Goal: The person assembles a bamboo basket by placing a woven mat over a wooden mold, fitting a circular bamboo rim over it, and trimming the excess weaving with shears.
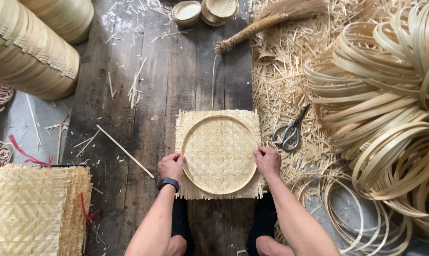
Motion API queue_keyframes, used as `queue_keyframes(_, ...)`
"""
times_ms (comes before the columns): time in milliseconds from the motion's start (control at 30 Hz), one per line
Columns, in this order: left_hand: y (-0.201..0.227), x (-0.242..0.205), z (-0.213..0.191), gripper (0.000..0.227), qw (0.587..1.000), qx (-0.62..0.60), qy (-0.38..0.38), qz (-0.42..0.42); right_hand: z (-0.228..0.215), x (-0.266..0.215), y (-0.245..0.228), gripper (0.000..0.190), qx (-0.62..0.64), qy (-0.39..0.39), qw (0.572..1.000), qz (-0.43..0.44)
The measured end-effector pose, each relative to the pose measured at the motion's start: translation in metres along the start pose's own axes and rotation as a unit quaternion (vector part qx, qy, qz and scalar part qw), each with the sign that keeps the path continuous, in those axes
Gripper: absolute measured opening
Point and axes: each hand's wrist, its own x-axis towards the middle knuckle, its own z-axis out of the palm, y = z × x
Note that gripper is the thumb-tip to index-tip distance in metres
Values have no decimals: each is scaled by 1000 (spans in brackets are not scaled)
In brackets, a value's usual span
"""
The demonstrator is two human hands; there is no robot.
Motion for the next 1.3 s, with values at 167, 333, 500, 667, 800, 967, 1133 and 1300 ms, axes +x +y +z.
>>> queue_keyframes(167, -13, 6, 4, 21, 1000, 17, -7, 20, 2, -4, 7, 26, -1, -1, 1000, -21)
queue_keyframes(333, -16, 12, 7, 30, 1000, -20, -10, -9, 4, 1, 10, 27, 6, -6, 1000, -12)
queue_keyframes(500, -11, 12, 6, 29, 999, 8, -19, -37, 8, 3, 10, 27, 26, 3, 1000, 3)
queue_keyframes(667, -14, 14, 5, 27, 998, -8, -32, -52, -3, -3, -1, 26, 29, -21, 998, 46)
queue_keyframes(800, -25, 19, 6, 28, 995, -41, -54, -71, 1, -3, 0, 25, 21, 10, 1000, 9)
queue_keyframes(967, -38, 26, 12, 30, 991, -100, -58, -72, 10, 6, 5, 23, 1, 6, 1000, 14)
queue_keyframes(1133, -29, 28, 8, 31, 995, -31, -63, -72, 11, 13, 11, 25, 7, -1, 1000, 27)
queue_keyframes(1300, -24, 28, 11, 29, 998, -18, -28, -51, 10, 23, 15, 26, -10, -31, 998, 44)
